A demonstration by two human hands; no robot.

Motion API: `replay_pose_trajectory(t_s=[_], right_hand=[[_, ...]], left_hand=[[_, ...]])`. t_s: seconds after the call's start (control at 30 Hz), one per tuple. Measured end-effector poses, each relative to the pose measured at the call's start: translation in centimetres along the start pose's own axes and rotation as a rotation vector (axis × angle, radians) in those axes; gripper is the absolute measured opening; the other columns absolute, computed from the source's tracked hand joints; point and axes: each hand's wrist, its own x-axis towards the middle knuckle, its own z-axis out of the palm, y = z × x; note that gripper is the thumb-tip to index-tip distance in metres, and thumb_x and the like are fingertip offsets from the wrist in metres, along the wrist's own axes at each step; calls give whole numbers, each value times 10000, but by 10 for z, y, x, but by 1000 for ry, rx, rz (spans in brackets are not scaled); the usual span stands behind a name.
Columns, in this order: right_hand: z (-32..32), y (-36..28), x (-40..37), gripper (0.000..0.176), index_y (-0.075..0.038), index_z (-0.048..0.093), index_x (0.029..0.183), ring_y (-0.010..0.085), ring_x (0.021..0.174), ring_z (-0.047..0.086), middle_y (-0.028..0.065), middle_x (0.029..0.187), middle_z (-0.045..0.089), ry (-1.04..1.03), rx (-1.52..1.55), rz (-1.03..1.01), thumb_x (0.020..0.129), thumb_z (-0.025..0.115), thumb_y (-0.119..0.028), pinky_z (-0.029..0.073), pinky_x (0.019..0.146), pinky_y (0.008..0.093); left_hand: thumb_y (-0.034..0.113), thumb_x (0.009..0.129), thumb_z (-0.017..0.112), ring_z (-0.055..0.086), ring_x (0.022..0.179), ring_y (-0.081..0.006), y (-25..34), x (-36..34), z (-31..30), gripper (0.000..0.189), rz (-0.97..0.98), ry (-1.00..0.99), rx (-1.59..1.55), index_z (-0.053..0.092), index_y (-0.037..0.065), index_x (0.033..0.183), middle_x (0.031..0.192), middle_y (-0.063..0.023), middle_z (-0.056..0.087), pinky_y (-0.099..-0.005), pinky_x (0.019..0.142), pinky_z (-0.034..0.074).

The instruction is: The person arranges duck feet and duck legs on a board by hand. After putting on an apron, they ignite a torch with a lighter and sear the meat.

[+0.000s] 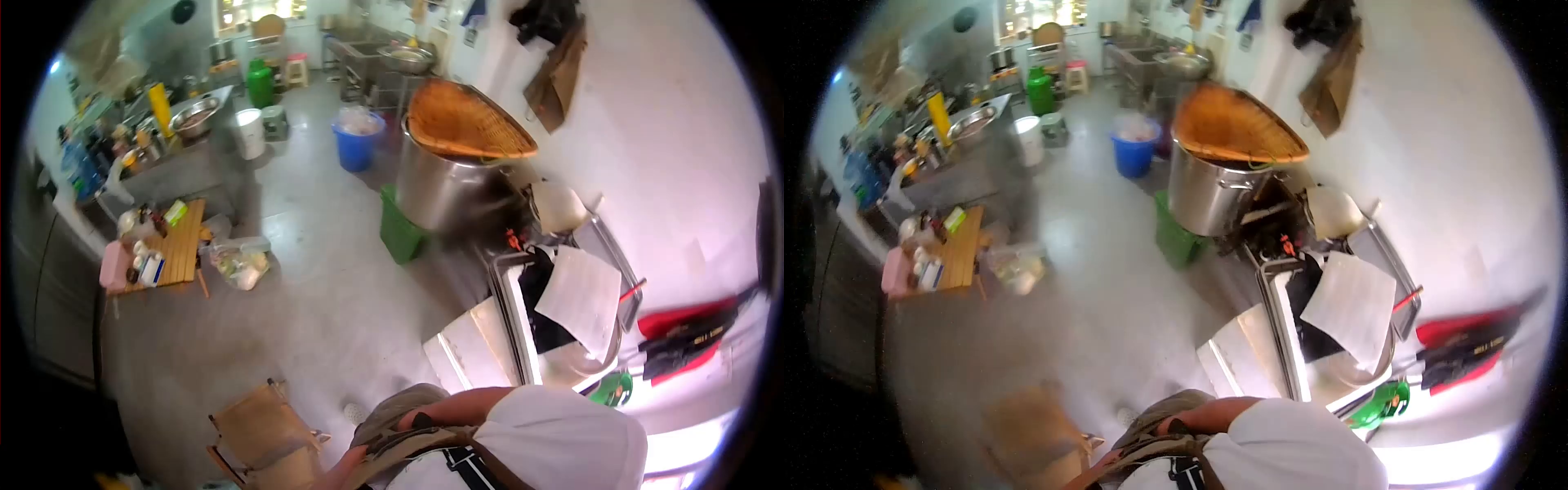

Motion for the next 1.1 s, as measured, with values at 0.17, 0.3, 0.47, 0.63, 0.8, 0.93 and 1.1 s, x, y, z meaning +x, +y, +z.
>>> replay_pose_trajectory(t_s=[0.17,0.3,0.47,0.63,0.8,0.93,1.1], right_hand=[[-70,-18,16,411,-15,573,1169,251,950,581,148,1105,637,33,-10,-40,918,465,-322,455,837,384],[-145,-33,39,411,-4,577,1169,249,963,575,147,1129,633,36,-44,-134,911,481,-308,453,846,385],[-252,-47,23,411,10,581,1169,247,979,567,147,1160,628,-20,-50,-295,902,500,-291,452,859,386],[-331,-38,-76,633,-12,418,1391,267,1333,378,164,1445,410,-183,413,-437,954,471,-467,285,1105,339],[-311,-27,-154,499,46,473,1307,336,1365,320,205,1426,408,239,393,-590,1010,390,-346,262,1128,392],[-311,-51,-192,505,85,474,1279,363,1293,414,230,1355,473,373,393,-538,1008,397,-335,336,1085,395],[-303,-80,-184,459,54,542,1158,370,1112,544,241,1165,587,500,593,-388,1012,382,-351,428,965,387]], left_hand=[[196,880,580,569,1036,-257,46,38,-45,291,-29,-18,77,621,41,1122,1082,-127,641,-348,897,436],[192,877,579,569,1031,-263,79,79,-79,288,-40,27,142,623,45,1120,1081,-131,640,-350,894,436],[187,874,577,569,1026,-271,117,125,-120,284,-25,115,272,624,49,1118,1079,-135,639,-354,891,437],[182,871,575,570,1020,-279,137,163,-153,281,38,235,436,625,54,1115,1078,-139,638,-357,888,438],[177,868,573,570,1015,-287,152,194,-170,278,83,271,552,627,59,1113,1077,-143,637,-360,884,439],[173,865,572,570,1011,-294,166,224,-184,276,155,219,626,628,62,1111,1076,-146,637,-363,882,440],[169,862,570,570,1005,-302,198,257,-203,273,286,121,716,629,67,1109,1075,-150,636,-366,878,441]])
